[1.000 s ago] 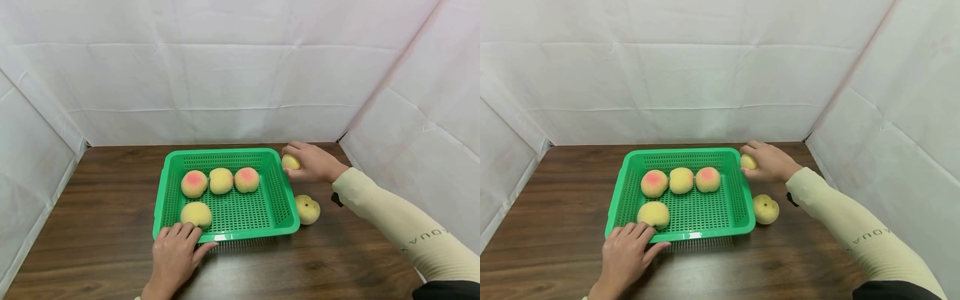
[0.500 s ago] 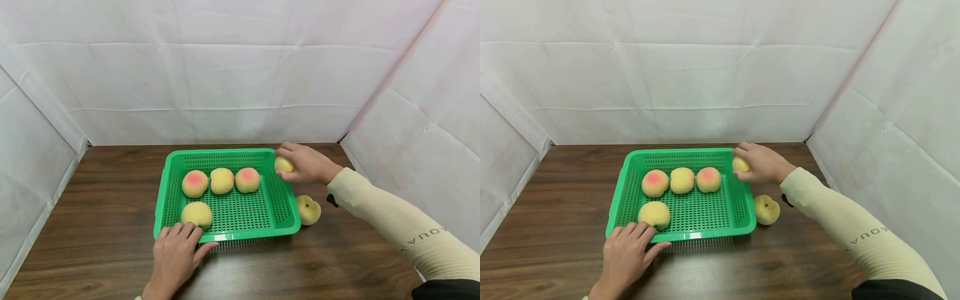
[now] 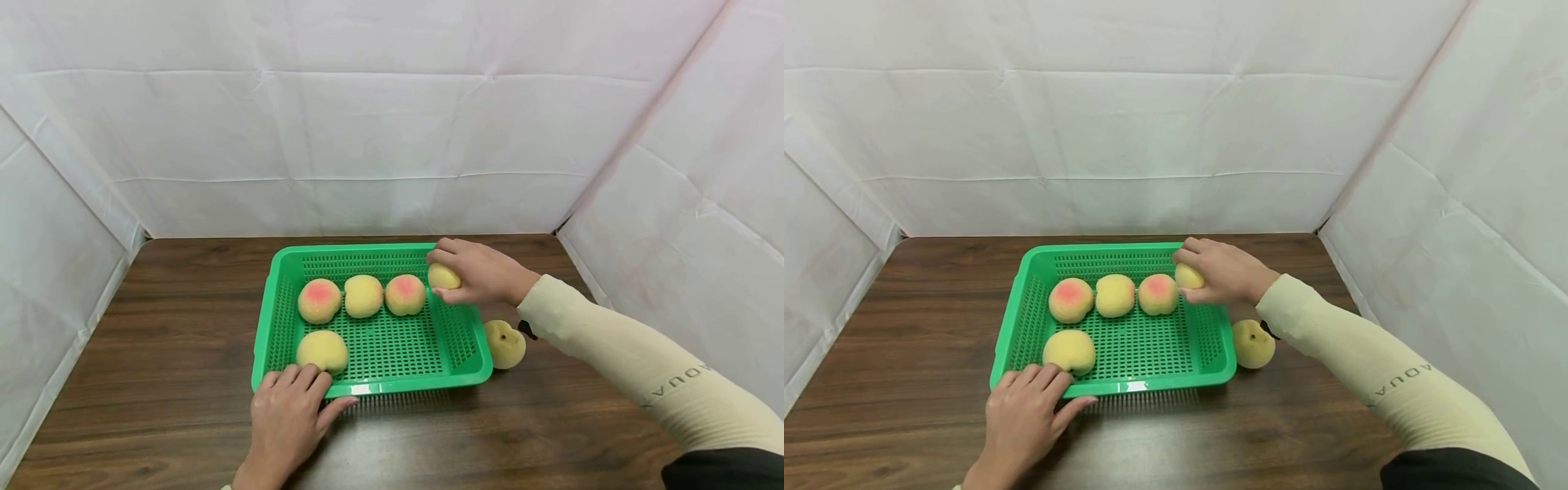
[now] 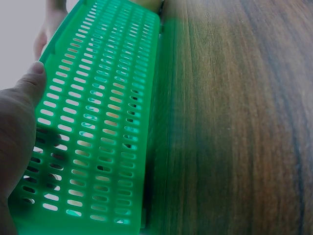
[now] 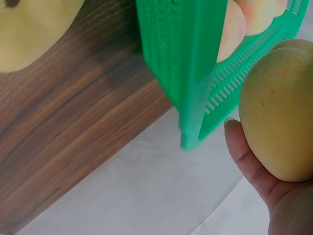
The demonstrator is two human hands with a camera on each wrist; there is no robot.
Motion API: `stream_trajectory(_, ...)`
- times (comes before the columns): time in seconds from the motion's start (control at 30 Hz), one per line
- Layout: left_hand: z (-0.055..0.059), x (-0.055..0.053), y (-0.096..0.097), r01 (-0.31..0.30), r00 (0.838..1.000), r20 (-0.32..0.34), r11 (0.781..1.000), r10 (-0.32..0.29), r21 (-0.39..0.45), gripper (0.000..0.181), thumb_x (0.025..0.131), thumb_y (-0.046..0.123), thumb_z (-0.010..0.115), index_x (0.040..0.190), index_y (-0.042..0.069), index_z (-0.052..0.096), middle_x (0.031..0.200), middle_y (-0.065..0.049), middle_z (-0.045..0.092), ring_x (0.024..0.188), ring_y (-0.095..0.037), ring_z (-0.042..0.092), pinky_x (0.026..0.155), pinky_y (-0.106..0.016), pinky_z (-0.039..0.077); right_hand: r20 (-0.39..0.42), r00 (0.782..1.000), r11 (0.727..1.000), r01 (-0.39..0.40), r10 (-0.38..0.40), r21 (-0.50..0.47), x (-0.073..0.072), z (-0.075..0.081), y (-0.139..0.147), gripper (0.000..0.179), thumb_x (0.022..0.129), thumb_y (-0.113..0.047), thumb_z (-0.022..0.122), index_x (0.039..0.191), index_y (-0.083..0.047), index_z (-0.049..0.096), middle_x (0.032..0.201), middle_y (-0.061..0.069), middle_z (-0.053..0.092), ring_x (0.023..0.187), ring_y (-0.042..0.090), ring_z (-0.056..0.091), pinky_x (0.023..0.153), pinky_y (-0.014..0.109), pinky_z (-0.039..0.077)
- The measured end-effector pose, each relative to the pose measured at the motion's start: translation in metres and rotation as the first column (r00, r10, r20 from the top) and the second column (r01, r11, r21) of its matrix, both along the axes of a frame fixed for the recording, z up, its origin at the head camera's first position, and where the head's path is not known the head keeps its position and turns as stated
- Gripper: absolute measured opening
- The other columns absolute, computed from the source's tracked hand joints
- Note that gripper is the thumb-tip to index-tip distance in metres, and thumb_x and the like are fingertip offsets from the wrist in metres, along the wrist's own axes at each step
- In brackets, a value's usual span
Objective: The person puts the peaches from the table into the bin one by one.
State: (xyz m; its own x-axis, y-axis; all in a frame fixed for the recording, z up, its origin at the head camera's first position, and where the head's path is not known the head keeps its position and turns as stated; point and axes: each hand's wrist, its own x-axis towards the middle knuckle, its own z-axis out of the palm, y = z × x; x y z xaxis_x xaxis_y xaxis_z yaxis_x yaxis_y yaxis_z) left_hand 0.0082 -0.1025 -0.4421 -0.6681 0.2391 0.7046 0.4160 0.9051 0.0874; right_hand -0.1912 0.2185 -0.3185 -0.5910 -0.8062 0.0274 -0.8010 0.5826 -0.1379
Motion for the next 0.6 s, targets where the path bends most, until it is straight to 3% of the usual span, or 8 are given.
stream_trajectory(0.6, -0.001, -0.002, 0.000, 0.000, 1.000, -0.011, 1.000, 0.000, 0.002, 0.068, 0.103, 0.072, 0.029, 0.073, 0.016, 0.053, 0.074, 0.000, 0.057, 0.065, -0.022, 0.054, 0.061, -0.040, 0.043, -0.010, 0.990, 0.990, -0.139, 0.139, -0.029, 0.005, -0.011, -0.034, 0.041, 0.093, -0.037, 0.066, 0.123, -0.010, 0.066, 0.114, 0.003, 0.063, 0.090, 0.015, 0.057, 0.070, 0.028, 0.047)
